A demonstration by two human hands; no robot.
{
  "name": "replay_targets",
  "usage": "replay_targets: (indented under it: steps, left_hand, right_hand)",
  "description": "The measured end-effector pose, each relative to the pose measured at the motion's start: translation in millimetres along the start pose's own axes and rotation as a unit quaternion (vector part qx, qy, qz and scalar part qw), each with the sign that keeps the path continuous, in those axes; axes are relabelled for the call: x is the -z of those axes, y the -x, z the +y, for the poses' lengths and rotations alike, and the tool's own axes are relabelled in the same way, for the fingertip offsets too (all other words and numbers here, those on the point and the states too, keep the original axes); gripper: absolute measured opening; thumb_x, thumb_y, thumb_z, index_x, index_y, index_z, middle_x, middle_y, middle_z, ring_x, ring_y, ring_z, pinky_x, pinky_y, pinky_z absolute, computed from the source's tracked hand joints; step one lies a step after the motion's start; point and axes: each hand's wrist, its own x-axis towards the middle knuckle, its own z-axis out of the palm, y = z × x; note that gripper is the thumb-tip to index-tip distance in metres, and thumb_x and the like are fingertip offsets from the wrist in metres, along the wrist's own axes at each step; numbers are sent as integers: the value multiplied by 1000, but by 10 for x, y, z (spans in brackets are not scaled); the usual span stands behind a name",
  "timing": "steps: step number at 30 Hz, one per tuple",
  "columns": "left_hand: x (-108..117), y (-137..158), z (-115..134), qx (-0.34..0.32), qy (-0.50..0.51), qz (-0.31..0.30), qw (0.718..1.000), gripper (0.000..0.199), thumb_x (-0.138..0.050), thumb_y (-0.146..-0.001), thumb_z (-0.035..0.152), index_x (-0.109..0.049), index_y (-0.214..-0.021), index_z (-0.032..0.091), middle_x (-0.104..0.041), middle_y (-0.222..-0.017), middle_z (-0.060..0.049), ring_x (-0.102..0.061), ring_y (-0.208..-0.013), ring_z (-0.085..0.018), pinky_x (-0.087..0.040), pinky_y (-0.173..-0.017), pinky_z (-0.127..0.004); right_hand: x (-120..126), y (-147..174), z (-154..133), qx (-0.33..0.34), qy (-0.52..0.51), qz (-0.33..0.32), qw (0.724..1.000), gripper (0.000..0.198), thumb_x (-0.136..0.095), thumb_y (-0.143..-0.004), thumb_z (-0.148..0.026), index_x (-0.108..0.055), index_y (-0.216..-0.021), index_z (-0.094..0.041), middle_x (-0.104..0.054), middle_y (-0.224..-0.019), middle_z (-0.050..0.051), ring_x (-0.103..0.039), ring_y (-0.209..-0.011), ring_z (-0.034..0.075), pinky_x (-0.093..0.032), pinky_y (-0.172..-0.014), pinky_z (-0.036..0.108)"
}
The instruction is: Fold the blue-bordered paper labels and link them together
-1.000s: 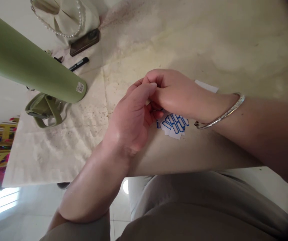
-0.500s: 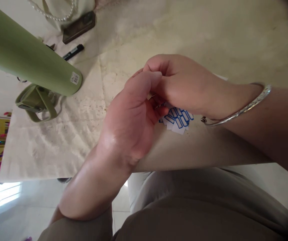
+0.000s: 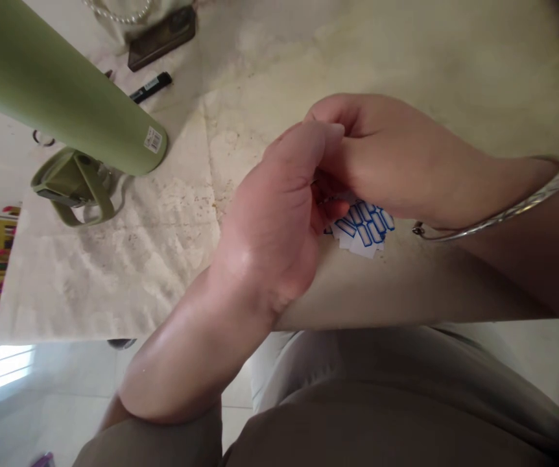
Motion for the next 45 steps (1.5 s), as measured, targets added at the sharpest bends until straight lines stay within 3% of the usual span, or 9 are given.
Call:
replay_targets:
  steps: [7,16,22,35,40,45]
  left_hand:
    - [59,-172,-36,3,32,-39,999,19,-43,-88,22,-53,-74,14,-52,-67,-3,-49,-56,-10,-35,-46,-20]
    - [124,-262,16,19,11,-102,995,21,-38,-90,23,-55,-82,14,-50,-64,-1,-47,-52,-9,-37,-47,-21]
    - [209,-328,0,-58,-20,-138,989,8,-53,-83,20,-57,-90,17,-50,-70,2,-46,-53,-7,-36,-49,-20]
    - [301,-458,-59,-199,-184,-82,959,28,-54,-85,34,-63,-108,23,-51,-65,2,-40,-52,-7,-32,-49,-21]
    - [284,-419,-35,-236,-225,-79,942,33,-52,-86,26,-58,-118,23,-49,-64,3,-39,-53,-8,-33,-51,-21]
    - [266,-366,5,-257,-259,-32,931,27,-50,-87,29,-61,-110,22,-51,-66,2,-40,-52,-8,-33,-51,-21]
  right_hand:
    - [17,-110,124,33,-1,-10,999,15,-40,-76,-5,-47,-73,-18,-49,-55,-4,-52,-41,9,-41,-36,18]
    - [46,-197,226,83,-17,-7,996,8,-46,-76,-12,-51,-76,-19,-54,-55,-3,-54,-44,10,-41,-40,20]
    - [46,-195,196,94,-93,-8,991,12,-45,-75,-10,-54,-77,-18,-54,-56,-4,-56,-47,9,-45,-44,18]
    - [121,-170,165,137,-80,2,987,15,-44,-84,-21,-58,-84,-20,-64,-64,-2,-63,-63,12,-50,-67,25]
    - [119,-123,100,161,-22,63,985,17,-44,-83,-20,-58,-75,-19,-63,-65,-1,-61,-63,12,-46,-63,24]
    - [218,-201,107,209,29,187,959,15,-47,-79,-17,-61,-86,-17,-65,-89,1,-55,-67,11,-43,-63,24]
